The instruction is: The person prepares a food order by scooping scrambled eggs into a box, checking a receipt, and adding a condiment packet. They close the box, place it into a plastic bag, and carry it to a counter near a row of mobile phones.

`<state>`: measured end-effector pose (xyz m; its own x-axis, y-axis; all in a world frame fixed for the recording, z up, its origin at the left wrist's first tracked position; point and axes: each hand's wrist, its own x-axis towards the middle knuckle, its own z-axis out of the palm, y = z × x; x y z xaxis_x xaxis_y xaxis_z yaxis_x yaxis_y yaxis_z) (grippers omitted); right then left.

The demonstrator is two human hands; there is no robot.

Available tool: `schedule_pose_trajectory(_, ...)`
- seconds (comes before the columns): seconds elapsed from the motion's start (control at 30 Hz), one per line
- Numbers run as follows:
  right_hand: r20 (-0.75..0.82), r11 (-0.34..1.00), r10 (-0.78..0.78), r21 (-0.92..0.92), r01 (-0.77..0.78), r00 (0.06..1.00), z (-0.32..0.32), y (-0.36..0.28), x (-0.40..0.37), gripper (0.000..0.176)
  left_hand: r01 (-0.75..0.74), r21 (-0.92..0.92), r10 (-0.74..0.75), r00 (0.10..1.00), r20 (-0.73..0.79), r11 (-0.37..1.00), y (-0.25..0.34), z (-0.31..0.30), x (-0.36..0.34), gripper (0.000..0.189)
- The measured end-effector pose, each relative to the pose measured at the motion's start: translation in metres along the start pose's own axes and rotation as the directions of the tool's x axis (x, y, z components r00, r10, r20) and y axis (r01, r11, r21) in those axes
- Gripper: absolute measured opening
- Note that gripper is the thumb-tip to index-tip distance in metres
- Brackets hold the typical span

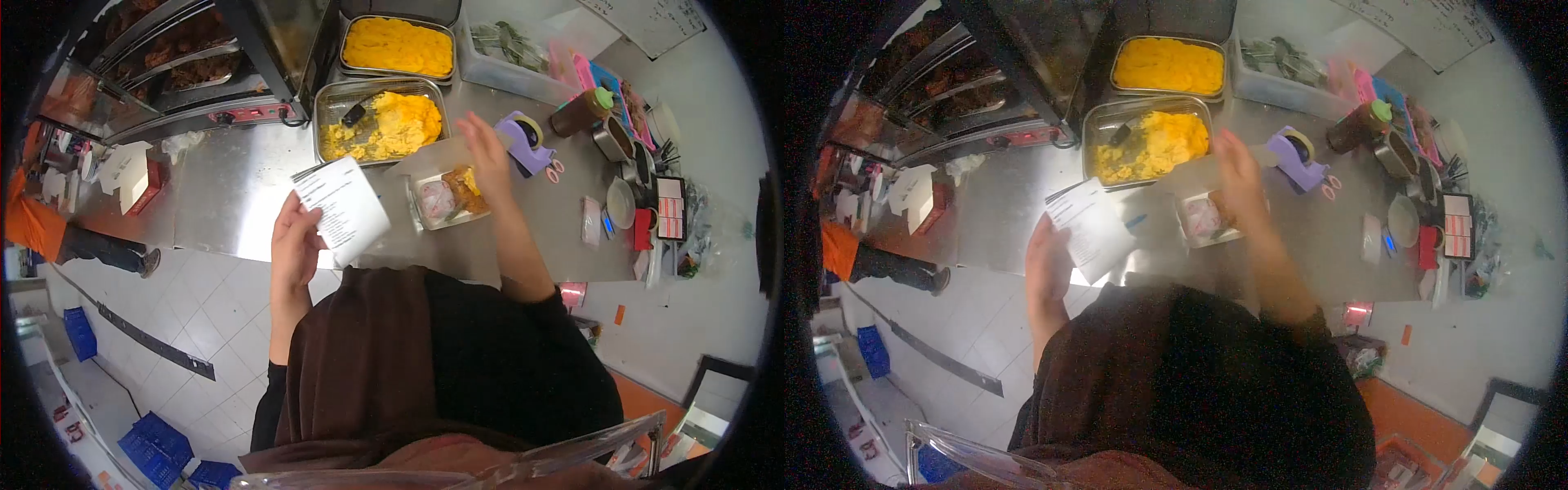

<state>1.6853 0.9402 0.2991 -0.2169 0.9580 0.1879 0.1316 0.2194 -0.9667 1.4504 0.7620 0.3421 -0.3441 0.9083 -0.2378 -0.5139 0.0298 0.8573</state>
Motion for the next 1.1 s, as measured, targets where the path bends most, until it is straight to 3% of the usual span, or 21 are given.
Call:
schedule_pose_trajectory(0.1, -0.106, 0.993, 0.092, -0.061, -0.099, 0.99, -0.06, 0.045, -0.031, 0.038, 0.068, 0.077, -0.073, 0.996, 0.058, 0.995, 0.004, 0.019, 0.007, 0.042)
schedule_pose_trajectory(0.17, -0.23, 0.987, 0.042, -0.143, -0.076, 0.972, -0.105, 0.058, -0.051, 0.037, 0.083, 0.06, -0.09, 0.987, 0.134, 0.995, 0.001, 0.034, 0.012, 0.044)
schedule_pose_trajectory(0.27, -0.407, 0.995, 0.053, -0.057, -0.083, 0.912, -0.161, 0.054, -0.072, 0.037, 0.129, 0.118, -0.149, 0.972, 0.181, 0.985, -0.009, 0.073, 0.019, 0.047)
schedule_pose_trajectory(0.43, -0.565, 0.989, -0.031, -0.136, -0.057, 0.825, -0.271, 0.088, -0.1, 0.036, 0.13, 0.22, -0.196, 0.928, 0.317, 0.967, -0.054, 0.146, 0.029, 0.054)
schedule_pose_trajectory(0.5, -0.591, 0.982, -0.045, -0.175, -0.074, 0.806, -0.309, 0.102, -0.102, 0.037, 0.108, 0.284, -0.207, 0.914, 0.348, 0.953, -0.075, 0.182, 0.029, 0.056)
schedule_pose_trajectory(0.57, -0.608, 0.978, -0.023, -0.177, -0.107, 0.793, -0.347, 0.115, -0.099, 0.037, 0.113, 0.237, -0.197, 0.909, 0.367, 0.965, -0.102, 0.223, 0.027, 0.056)
schedule_pose_trajectory(0.73, -0.522, 0.983, 0.046, -0.13, -0.133, 0.851, -0.443, 0.12, -0.085, 0.039, 0.113, 0.209, -0.188, 0.904, 0.383, 0.971, -0.173, 0.322, 0.026, 0.056)
schedule_pose_trajectory(0.87, -0.538, 0.98, -0.012, -0.172, -0.096, 0.843, -0.509, 0.12, -0.083, 0.039, 0.19, 0.252, -0.282, 0.87, 0.405, 0.949, -0.193, 0.391, 0.014, 0.055)
schedule_pose_trajectory(0.97, -0.518, 0.964, -0.047, -0.248, -0.097, 0.854, -0.545, 0.132, -0.081, 0.039, 0.179, 0.244, -0.269, 0.871, 0.412, 0.953, -0.196, 0.423, 0.003, 0.055)
schedule_pose_trajectory(1.1, -0.474, 0.987, -0.06, -0.161, -0.02, 0.878, -0.557, 0.136, -0.07, 0.041, 0.158, 0.275, -0.262, 0.881, 0.394, 0.948, -0.203, 0.441, -0.003, 0.056)
